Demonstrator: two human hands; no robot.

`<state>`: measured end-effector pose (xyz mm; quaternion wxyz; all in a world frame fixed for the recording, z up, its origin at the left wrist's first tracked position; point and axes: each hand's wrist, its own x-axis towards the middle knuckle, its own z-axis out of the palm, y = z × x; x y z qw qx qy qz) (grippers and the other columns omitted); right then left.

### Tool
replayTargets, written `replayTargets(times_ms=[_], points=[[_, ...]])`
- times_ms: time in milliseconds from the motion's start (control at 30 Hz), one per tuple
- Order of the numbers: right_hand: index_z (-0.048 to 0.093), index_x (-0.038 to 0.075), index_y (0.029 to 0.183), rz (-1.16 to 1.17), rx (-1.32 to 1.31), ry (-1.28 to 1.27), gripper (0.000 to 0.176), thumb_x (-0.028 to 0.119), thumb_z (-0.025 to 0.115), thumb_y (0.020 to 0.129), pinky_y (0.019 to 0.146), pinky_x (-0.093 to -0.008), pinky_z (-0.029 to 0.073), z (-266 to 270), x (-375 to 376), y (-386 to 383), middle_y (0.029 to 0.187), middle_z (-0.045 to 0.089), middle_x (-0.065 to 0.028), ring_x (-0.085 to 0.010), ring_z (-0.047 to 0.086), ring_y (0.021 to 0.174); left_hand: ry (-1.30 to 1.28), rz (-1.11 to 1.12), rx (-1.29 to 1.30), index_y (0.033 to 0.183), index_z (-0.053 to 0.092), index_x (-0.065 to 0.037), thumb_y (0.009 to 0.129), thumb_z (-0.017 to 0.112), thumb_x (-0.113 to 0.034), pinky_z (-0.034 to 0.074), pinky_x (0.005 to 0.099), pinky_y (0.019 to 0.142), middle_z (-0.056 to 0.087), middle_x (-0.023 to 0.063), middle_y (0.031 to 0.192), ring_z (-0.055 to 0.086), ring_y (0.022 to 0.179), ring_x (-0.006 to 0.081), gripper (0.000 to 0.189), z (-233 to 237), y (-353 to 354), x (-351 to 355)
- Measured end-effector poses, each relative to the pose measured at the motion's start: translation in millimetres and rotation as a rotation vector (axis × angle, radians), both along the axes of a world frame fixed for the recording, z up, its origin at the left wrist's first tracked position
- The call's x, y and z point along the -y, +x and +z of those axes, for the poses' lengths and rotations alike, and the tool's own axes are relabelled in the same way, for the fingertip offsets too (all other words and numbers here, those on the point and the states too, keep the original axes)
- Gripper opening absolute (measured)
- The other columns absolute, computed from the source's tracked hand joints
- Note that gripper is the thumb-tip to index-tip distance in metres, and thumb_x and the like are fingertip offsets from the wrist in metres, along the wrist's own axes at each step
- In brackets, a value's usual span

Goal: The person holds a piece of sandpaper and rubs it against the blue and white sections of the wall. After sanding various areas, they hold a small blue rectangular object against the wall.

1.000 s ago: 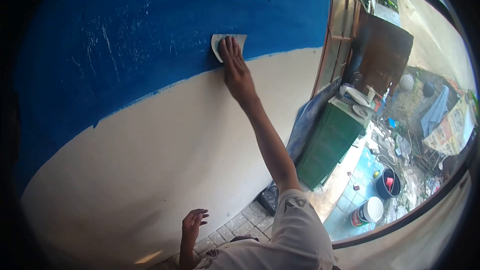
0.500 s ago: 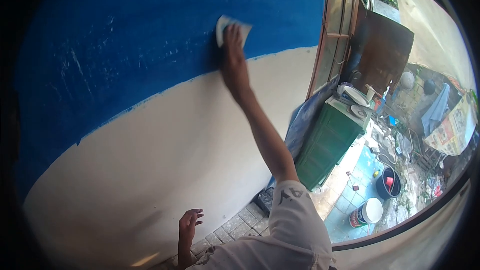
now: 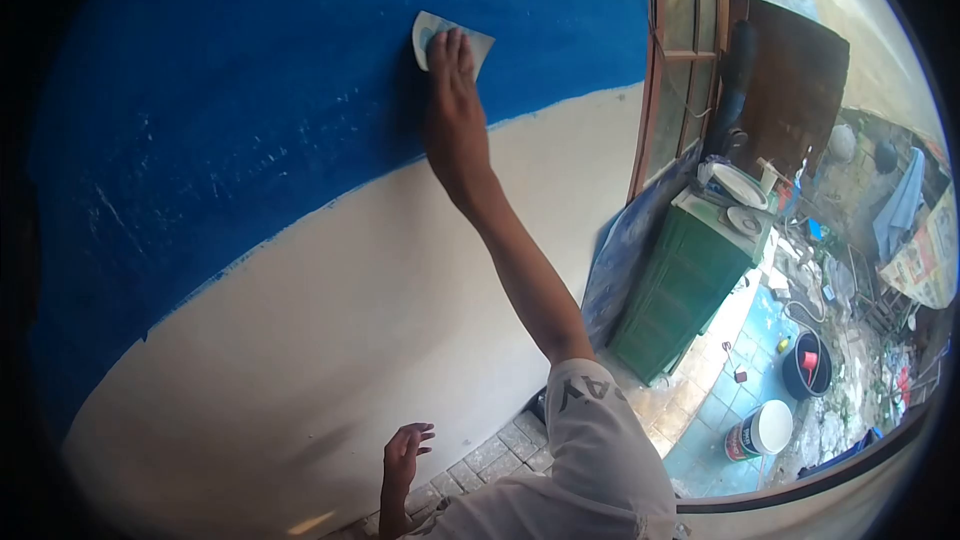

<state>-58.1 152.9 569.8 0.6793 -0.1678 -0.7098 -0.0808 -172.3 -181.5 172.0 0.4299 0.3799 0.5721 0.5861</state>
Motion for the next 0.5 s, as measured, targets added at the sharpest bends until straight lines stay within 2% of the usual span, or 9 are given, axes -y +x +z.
replayTargets(times_ms=[33, 133, 267, 300, 367, 400, 500], points=[[0.026, -0.008, 0.157, 0.006, -0.013, 0.037, 0.077, -0.024, 0.04, 0.083, 0.126, -0.051, 0.028, -15, 5, -9, 0.161, 0.029, -0.0324, -0.0448, 0.026, 0.152, -0.014, 0.003, 0.001, 0.125, 0.062, -0.003, 0.109, 0.052, -0.023, 0.056, 0.0337, 0.086, 0.07, 0.0118, 0.125, 0.069, 0.112, 0.0228, 0.028, 0, 4, -2], [0.028, -0.008, 0.156, -0.017, 0.207, 0.178, 0.073, -0.021, 0.043, 0.086, 0.126, -0.0518, 0.026, -53, 32, -22, 0.16, 0.033, -0.0318, -0.0411, 0.028, 0.152, -0.007, 0.016, -0.019, 0.125, 0.062, -0.002, 0.11, 0.048, -0.02, 0.056, 0.034, 0.086, 0.07, 0.0129, 0.125, 0.069, 0.112, 0.0234, 0.027, 0, 12, -12], [0.032, -0.008, 0.155, 0.067, 0.05, 0.127, 0.065, -0.017, 0.044, 0.091, 0.126, -0.0526, 0.026, -2, 0, 3, 0.16, 0.035, -0.0286, -0.0407, 0.029, 0.152, -0.002, 0.041, -0.018, 0.126, 0.061, -0.002, 0.11, 0.047, -0.019, 0.056, 0.0339, 0.086, 0.07, 0.013, 0.124, 0.069, 0.112, 0.0237, 0.027, 6, 24, -20], [0.032, -0.008, 0.155, 0.072, 0.053, 0.114, 0.065, -0.017, 0.044, 0.091, 0.126, -0.0526, 0.026, -14, 4, -3, 0.16, 0.035, -0.0286, -0.0407, 0.029, 0.152, -0.014, 0.045, -0.015, 0.126, 0.061, -0.002, 0.11, 0.047, -0.019, 0.056, 0.0339, 0.086, 0.07, 0.013, 0.124, 0.069, 0.112, 0.0237, 0.027, 6, 27, -22], [0.033, -0.007, 0.154, 0.116, 0.162, 0.25, 0.068, -0.018, 0.046, 0.089, 0.126, -0.0528, 0.027, -48, 20, -22, 0.159, 0.037, -0.0289, -0.0422, 0.03, 0.151, 0.009, 0.041, -0.063, 0.126, 0.061, -0.002, 0.109, 0.048, -0.019, 0.056, 0.0339, 0.086, 0.07, 0.0128, 0.125, 0.069, 0.112, 0.0232, 0.027, 5, 31, -25], [0.033, -0.007, 0.154, 0.118, 0.172, 0.298, 0.069, -0.019, 0.045, 0.088, 0.126, -0.0532, 0.027, -49, 20, -26, 0.158, 0.037, -0.0294, -0.0428, 0.03, 0.151, 0.008, 0.059, -0.044, 0.126, 0.061, -0.002, 0.109, 0.049, -0.018, 0.055, 0.0339, 0.087, 0.07, 0.0124, 0.125, 0.068, 0.112, 0.0226, 0.026, 5, 35, -26], [0.034, -0.009, 0.153, 0.156, 0.062, 0.195, 0.063, -0.015, 0.047, 0.092, 0.126, -0.0533, 0.026, 0, 5, -3, 0.159, 0.037, -0.0285, -0.0411, 0.032, 0.151, -0.031, 0.092, -0.025, 0.126, 0.061, -0.002, 0.109, 0.05, -0.018, 0.055, 0.0341, 0.087, 0.07, 0.0123, 0.126, 0.068, 0.112, 0.0227, 0.026, 6, 42, -28]])
